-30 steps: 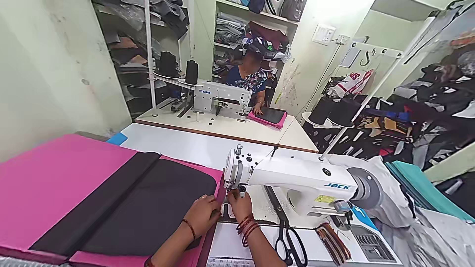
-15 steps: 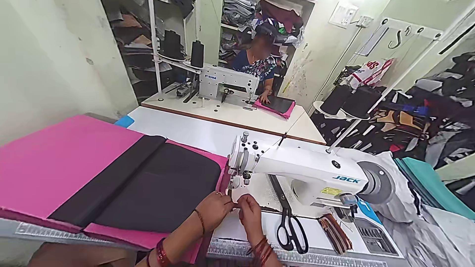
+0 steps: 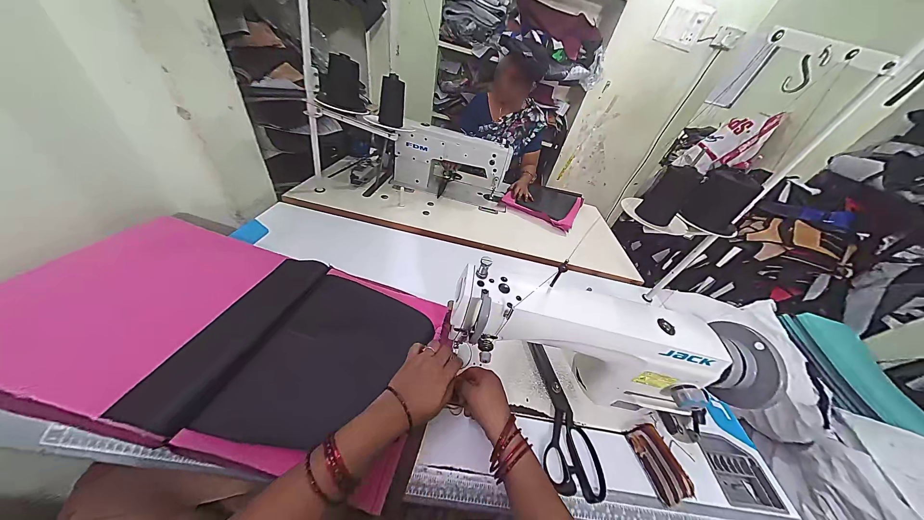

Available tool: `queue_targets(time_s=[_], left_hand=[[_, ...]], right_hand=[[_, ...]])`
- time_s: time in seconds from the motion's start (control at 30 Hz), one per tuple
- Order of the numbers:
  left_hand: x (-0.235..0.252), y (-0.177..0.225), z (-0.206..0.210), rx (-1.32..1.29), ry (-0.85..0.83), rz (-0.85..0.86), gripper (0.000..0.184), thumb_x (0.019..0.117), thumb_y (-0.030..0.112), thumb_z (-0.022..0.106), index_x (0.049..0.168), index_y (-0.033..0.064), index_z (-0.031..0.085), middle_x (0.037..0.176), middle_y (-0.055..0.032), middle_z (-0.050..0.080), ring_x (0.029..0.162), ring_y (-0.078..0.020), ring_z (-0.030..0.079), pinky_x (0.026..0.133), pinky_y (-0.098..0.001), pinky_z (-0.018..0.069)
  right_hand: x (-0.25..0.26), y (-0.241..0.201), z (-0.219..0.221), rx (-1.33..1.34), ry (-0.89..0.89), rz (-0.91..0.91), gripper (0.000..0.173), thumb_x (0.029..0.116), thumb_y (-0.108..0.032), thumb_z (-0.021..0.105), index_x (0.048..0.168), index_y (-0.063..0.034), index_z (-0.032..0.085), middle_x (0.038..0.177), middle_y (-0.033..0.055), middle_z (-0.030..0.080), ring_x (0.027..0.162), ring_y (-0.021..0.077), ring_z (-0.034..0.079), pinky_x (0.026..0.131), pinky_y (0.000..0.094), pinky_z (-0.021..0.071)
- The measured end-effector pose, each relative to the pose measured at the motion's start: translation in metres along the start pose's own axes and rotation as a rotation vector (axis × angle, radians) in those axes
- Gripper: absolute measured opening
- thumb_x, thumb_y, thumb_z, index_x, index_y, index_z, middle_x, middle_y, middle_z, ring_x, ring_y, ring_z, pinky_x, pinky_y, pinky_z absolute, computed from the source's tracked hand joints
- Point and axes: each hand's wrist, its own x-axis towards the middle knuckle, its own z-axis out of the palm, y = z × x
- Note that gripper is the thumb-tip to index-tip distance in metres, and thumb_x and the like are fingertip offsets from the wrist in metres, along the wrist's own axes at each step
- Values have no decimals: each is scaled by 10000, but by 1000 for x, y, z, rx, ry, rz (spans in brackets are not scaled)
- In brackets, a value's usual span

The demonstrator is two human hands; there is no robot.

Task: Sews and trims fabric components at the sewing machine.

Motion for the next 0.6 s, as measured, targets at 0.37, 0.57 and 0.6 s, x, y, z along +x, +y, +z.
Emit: queue_targets(time_s=[0.37, 0.57, 0.6], left_hand=[[19, -18, 4, 4, -110, -72, 477, 1088, 364, 442, 1469, 97, 546, 1523, -202, 480, 1416, -420, 423, 1117, -610, 345], [8, -89, -11, -87, 149, -7, 416, 1050, 318, 522, 1420, 150, 612, 1546, -142, 493, 1502, -374, 347, 1197, -644, 223], [5, -96, -8, -94, 85, -55, 475, 1052, 381, 523, 1492, 200, 544, 1630, -119, 382, 1556, -373, 224, 1199, -702, 123]], right_hand=[[42, -21, -29, -371, 151, -83, 469, 991, -190, 652, 1333, 124, 589, 1381, 296, 597, 1359, 368, 530, 1174, 458, 366], [25, -65, -51, -766, -256, 170, 450, 1069, -96, 506, 1454, 130, 450, 1548, 311, 429, 1487, 415, 373, 1224, 508, 274], [28, -62, -51, -784, -251, 158, 445, 1075, -108, 494, 1455, 121, 459, 1547, 304, 436, 1486, 412, 377, 1224, 511, 275]])
